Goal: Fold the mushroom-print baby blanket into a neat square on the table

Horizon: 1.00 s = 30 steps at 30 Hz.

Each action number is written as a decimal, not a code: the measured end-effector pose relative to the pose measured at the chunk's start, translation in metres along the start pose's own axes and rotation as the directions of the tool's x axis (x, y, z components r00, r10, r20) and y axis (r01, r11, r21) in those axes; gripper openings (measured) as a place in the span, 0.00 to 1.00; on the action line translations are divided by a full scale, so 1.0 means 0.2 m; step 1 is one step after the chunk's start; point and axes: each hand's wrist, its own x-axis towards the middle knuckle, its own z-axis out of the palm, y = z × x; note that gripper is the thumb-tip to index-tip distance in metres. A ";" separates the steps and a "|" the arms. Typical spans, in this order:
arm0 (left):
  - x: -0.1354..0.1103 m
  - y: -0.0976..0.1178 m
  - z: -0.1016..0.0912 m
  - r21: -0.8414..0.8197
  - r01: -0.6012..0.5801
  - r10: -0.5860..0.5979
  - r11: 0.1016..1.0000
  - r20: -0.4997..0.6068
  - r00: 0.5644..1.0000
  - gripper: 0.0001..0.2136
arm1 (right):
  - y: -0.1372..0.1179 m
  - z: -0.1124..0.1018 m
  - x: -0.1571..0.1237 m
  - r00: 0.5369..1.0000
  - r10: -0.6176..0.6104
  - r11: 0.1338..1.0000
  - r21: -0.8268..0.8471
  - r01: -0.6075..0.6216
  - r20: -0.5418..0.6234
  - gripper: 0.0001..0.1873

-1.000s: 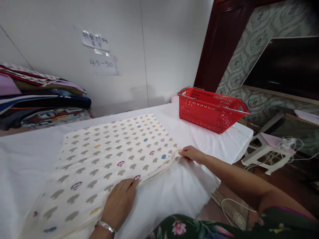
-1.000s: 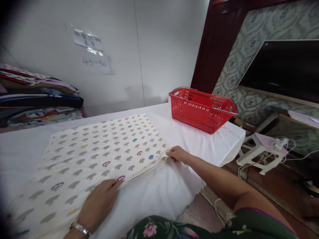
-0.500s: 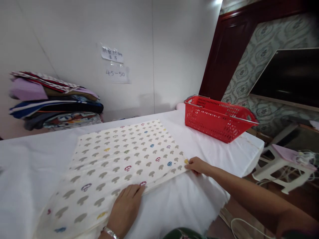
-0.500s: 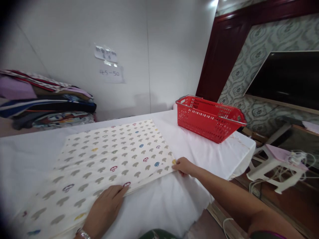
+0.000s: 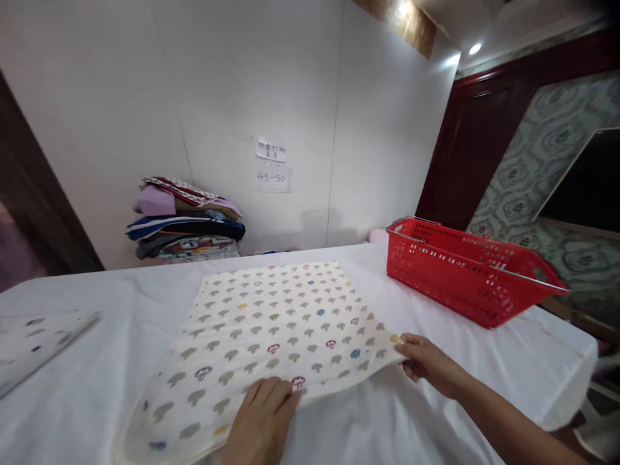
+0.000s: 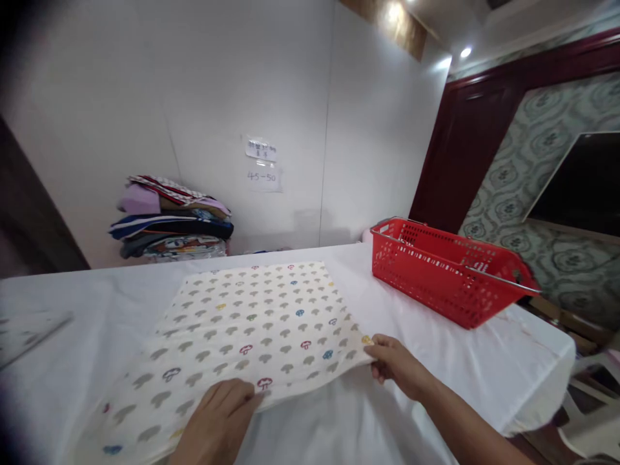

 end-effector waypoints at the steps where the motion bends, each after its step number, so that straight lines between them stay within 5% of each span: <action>1: 0.01 0.00 -0.01 0.002 0.009 -0.009 1.000 0.016 1.000 0.10 | -0.01 0.00 0.00 0.999 -0.035 0.999 0.010 0.035 0.003 0.16; 4: 0.01 -0.01 -0.03 -0.005 0.017 -0.016 1.000 0.020 1.000 0.09 | -0.01 0.00 0.01 1.000 0.017 0.995 -0.094 -0.016 0.006 0.17; 13: -0.05 0.01 0.00 -0.050 0.012 -0.014 0.999 -0.035 0.999 0.10 | 0.04 0.00 -0.04 0.999 0.003 0.999 -0.048 -0.001 0.049 0.15; 21: -0.10 0.01 -0.02 0.014 0.007 -0.008 1.000 0.048 0.999 0.09 | 0.06 0.02 -0.10 0.997 -0.019 0.995 -0.093 0.027 0.079 0.14; 30: -0.24 0.04 0.13 0.037 -0.056 0.058 0.998 -0.060 0.997 0.12 | 0.19 0.00 -0.14 0.991 0.136 0.912 -0.390 -0.128 -0.007 0.12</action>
